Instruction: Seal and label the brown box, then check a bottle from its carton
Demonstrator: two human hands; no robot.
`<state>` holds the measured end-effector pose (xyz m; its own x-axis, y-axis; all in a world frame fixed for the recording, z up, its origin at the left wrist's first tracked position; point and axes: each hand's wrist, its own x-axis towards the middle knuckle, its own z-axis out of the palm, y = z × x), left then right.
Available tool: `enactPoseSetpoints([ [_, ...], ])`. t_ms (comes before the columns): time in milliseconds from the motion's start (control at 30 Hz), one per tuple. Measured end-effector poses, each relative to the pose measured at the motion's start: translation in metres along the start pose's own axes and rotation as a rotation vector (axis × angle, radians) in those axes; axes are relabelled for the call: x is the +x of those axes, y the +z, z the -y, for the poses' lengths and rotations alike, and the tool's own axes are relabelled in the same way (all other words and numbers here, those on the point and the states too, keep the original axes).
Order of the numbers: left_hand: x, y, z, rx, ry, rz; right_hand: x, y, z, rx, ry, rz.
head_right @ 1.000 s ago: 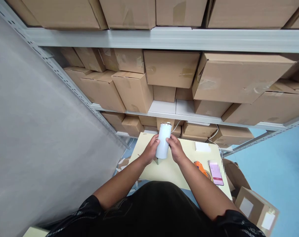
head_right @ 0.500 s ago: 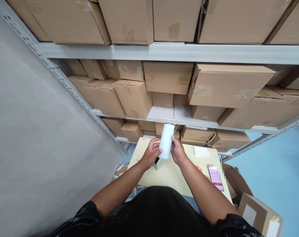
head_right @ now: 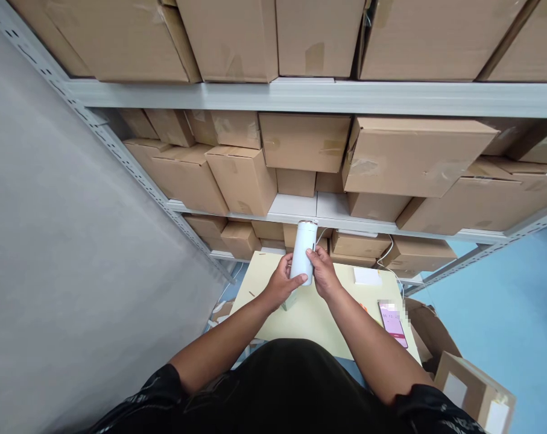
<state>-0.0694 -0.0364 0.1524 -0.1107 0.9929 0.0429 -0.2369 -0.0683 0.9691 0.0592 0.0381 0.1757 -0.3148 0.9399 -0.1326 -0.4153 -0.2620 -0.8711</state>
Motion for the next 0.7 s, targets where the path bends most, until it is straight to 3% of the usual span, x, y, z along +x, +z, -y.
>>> enactPoseSetpoints([
  [167,-0.001,0.003,-0.004,-0.067,0.000,0.012,0.001,-0.007,-0.006,0.027,0.005,0.022],
  [267,-0.002,0.002,-0.009,-0.098,-0.088,0.005,-0.001,-0.011,-0.007,0.040,0.090,0.075],
  [367,-0.002,0.001,-0.012,-0.132,-0.163,-0.011,-0.003,-0.010,-0.006,0.025,0.074,0.081],
  [500,-0.001,0.001,-0.014,-0.127,-0.100,0.033,-0.005,-0.004,0.000,-0.032,-0.009,0.012],
  [700,0.000,-0.002,-0.015,-0.045,0.010,-0.038,-0.010,0.007,0.006,-0.112,-0.063,-0.005],
])
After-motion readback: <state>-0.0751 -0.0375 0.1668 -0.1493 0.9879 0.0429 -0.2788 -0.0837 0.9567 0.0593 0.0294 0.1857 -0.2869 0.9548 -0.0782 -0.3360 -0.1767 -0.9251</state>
